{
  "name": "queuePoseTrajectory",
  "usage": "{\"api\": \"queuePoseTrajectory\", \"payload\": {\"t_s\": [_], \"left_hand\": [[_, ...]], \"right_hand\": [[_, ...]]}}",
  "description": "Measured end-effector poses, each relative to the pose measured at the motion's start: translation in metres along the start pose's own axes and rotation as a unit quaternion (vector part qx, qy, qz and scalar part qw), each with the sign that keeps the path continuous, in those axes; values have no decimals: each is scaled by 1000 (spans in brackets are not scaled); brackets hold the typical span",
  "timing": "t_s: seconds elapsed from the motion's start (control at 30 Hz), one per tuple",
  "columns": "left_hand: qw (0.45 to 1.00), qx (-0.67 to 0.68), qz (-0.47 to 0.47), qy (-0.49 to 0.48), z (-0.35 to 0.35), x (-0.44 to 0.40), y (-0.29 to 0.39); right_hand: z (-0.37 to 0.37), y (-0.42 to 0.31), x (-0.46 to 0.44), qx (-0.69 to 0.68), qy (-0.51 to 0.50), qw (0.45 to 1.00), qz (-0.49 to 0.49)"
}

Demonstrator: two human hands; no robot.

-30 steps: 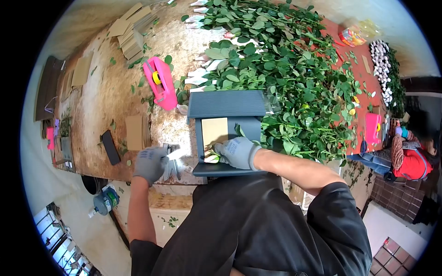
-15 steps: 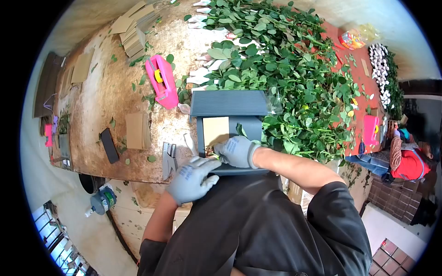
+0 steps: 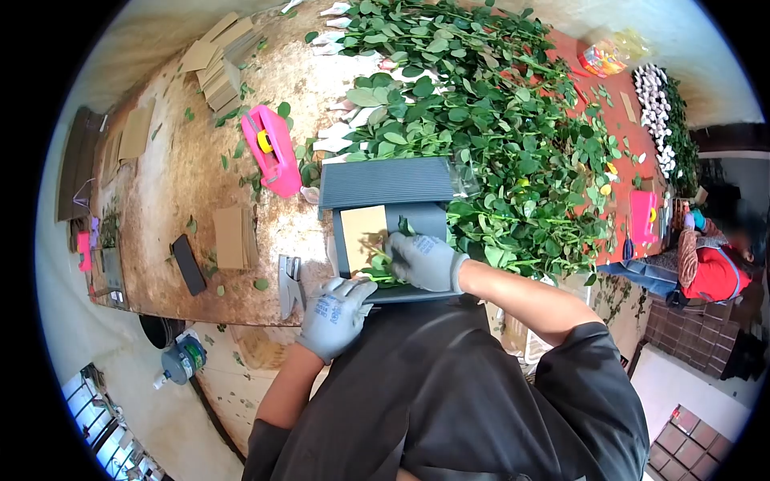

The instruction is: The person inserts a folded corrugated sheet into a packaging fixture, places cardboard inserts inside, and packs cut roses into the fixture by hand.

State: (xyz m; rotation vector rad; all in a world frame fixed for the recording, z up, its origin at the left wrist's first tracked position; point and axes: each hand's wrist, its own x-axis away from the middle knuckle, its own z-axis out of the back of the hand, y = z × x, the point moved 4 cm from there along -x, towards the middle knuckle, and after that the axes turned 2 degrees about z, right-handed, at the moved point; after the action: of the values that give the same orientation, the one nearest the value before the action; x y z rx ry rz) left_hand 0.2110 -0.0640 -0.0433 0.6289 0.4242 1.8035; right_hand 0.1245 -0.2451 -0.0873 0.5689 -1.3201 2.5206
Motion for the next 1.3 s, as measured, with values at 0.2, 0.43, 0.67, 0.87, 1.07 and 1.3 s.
{"api": "queuePoseTrajectory", "payload": {"t_s": [0.2,0.43,0.67,0.87,1.07,1.3], "left_hand": [[1000,8,7,-28,2,2,-11],[965,198,81,-155,18,-19,-23],[985,34,55,-163,10,-24,-17],[990,2,4,-138,8,-22,-14],[980,-118,-24,-161,-1,-21,-17],[980,-130,-47,-145,2,-22,-12]], "right_hand": [[-5,-22,-13,119,-70,987,80],[-13,-33,-24,212,-111,966,103],[46,-38,38,206,107,972,34],[137,-29,212,156,540,827,-35],[123,61,427,191,718,638,-200],[22,83,534,286,635,596,-401]]}}
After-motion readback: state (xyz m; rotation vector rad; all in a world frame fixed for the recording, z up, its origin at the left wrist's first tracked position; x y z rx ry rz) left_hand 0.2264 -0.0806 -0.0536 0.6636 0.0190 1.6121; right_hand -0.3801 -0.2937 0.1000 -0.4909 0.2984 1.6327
